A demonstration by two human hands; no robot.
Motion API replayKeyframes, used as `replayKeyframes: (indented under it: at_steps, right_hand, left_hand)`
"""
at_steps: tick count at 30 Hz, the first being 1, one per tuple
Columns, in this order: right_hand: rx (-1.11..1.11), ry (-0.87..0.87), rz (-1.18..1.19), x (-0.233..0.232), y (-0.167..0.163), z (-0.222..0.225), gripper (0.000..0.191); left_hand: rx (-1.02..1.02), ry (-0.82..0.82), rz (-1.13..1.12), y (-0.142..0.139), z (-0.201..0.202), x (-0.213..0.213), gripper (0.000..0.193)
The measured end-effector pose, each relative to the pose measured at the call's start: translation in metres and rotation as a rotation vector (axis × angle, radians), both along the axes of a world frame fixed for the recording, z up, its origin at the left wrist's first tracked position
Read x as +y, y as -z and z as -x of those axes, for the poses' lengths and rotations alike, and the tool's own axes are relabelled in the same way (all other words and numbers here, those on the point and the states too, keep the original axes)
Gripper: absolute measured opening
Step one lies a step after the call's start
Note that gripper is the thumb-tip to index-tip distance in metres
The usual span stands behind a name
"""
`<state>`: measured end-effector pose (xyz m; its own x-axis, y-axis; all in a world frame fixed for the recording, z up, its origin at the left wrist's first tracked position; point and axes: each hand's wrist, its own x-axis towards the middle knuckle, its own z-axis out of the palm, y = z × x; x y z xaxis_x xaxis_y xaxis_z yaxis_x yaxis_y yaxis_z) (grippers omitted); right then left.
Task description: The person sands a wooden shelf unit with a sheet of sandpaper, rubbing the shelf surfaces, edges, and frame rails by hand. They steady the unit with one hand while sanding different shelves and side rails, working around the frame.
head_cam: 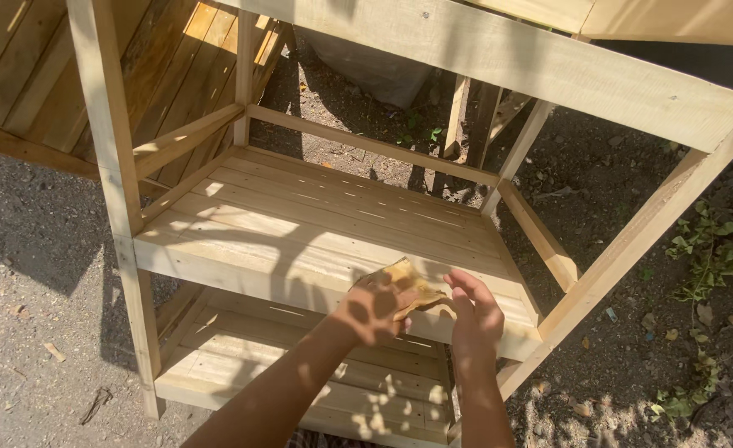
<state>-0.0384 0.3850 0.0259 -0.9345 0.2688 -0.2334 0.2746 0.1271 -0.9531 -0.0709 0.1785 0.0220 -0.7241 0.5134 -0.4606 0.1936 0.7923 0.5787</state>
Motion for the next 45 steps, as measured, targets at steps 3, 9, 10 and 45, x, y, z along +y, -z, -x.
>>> replayKeyframes:
  at_steps: [3,9,10,45]
  right_hand:
    - [-0.136,0.087,-0.047,0.009,-0.018,0.013,0.05]
    - [-0.303,-0.08,0.73,-0.046,-0.001,0.055,0.057]
    - [-0.345,-0.197,0.862,-0.066,0.007,0.062,0.053]
    - [-0.584,-0.886,-0.976,-0.135,0.143,0.158,0.072]
  left_hand:
    - [0.005,-0.147,-0.436,0.01,0.011,0.007,0.031]
    - [-0.403,-1.154,-1.314,0.015,0.013,-0.034,0.026]
    - [-0.386,-1.135,-1.241,0.015,0.012,-0.042,0.028]
    - [0.72,-0.841,-0.11,0.04,0.001,-0.267,0.051]
